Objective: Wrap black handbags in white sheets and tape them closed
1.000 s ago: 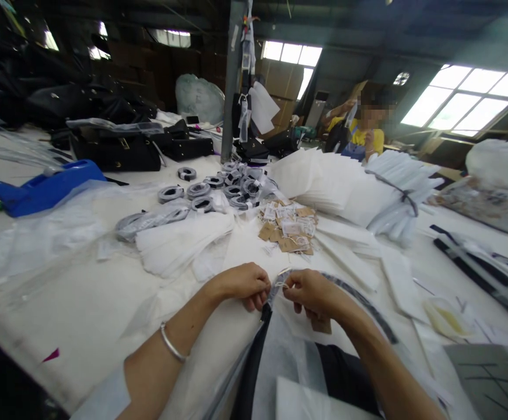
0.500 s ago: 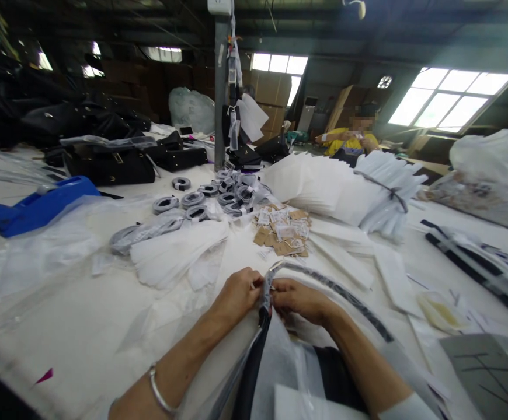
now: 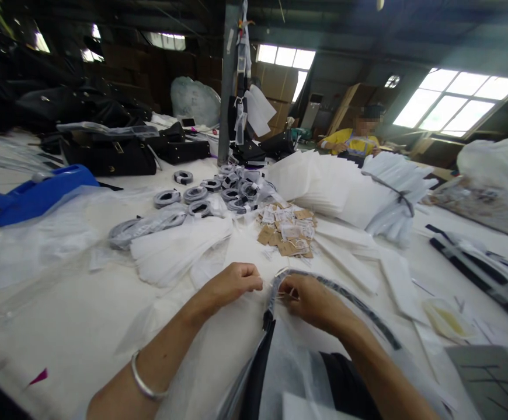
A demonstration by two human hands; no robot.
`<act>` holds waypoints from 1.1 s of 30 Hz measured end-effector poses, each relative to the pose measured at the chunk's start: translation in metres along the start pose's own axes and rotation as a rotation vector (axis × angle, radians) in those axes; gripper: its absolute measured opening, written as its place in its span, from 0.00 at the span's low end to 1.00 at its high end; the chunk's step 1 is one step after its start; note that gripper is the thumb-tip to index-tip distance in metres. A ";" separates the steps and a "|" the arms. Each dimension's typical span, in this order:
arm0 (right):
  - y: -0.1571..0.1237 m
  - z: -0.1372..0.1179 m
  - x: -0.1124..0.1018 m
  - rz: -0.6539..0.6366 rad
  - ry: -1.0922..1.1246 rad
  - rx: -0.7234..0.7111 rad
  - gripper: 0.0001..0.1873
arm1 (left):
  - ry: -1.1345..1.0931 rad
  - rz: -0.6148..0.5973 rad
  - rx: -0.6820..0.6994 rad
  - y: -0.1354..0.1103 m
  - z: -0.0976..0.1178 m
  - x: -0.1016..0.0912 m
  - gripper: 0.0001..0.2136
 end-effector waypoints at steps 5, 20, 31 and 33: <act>-0.001 -0.006 -0.002 0.009 -0.086 0.018 0.07 | -0.219 -0.069 -0.018 -0.004 0.006 0.010 0.09; -0.002 -0.001 -0.011 0.091 0.651 0.192 0.12 | -0.526 0.041 -0.119 0.000 -0.007 0.008 0.18; 0.012 0.003 0.016 0.086 1.019 0.126 0.25 | -0.640 0.116 -0.170 0.004 -0.019 0.008 0.18; 0.015 -0.003 0.017 0.058 0.954 0.080 0.24 | -0.667 0.136 -0.182 0.004 -0.021 0.006 0.19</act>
Point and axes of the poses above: each hand's wrist, its own y-axis towards the middle knuckle, its own x-axis out of the palm, z = x × y, the point moved 10 cm from there along y, towards the middle knuckle, and after that the axes turned 8 degrees about y, right-handed, at the moved point
